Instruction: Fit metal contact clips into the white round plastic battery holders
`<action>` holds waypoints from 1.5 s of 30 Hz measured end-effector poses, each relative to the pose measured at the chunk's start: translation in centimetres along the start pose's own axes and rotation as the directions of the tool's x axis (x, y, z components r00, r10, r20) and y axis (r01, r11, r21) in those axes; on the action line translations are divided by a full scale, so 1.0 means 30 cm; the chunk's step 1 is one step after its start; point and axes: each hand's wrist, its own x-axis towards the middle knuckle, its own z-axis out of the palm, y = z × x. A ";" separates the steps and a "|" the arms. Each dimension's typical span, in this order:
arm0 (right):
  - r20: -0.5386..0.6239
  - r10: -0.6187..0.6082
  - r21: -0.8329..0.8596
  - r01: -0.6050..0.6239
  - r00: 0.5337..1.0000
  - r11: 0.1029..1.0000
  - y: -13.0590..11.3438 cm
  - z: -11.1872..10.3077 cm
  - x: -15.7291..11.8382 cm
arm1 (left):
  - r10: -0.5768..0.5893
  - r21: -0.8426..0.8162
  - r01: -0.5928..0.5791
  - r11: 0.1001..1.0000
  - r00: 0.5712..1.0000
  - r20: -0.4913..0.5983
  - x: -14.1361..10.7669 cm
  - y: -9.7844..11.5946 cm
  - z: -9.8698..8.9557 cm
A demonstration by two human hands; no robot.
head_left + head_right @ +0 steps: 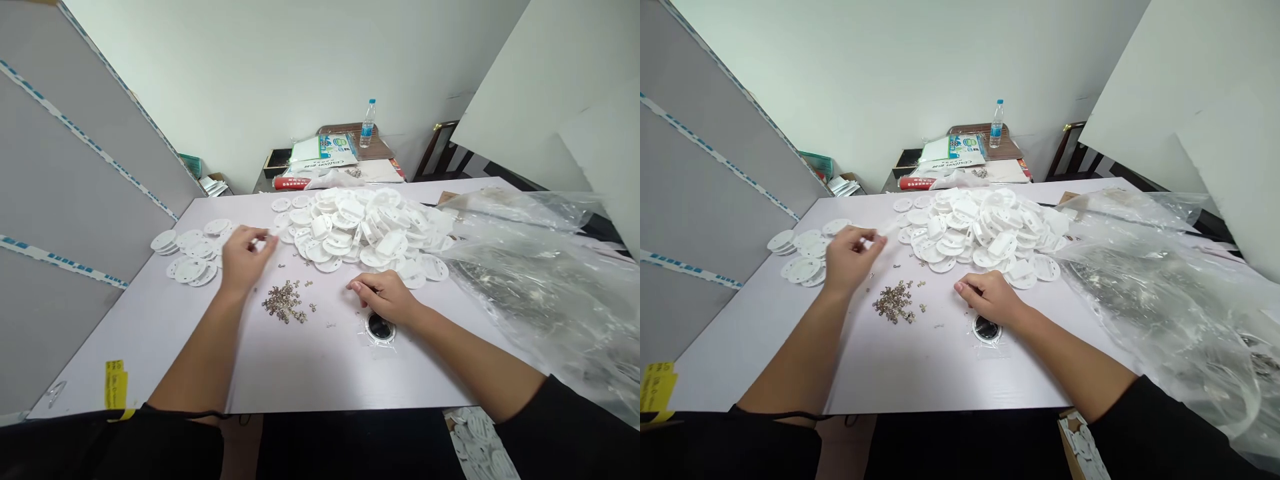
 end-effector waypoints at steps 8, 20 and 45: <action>-0.007 -0.006 0.023 0.006 1.000 1.000 0.003 -0.001 -0.002 | -0.186 0.500 0.255 0.828 0.965 -0.185 0.086 -0.231 -0.182; 0.053 -0.045 0.062 0.042 0.998 0.997 -0.007 0.003 -0.005 | -0.501 0.782 -0.016 0.623 0.760 0.415 0.268 -0.062 0.058; -0.132 0.141 0.514 -0.054 0.981 0.856 -0.012 0.013 0.000 | 0.105 -0.343 0.196 0.919 0.715 0.691 -0.099 0.302 0.141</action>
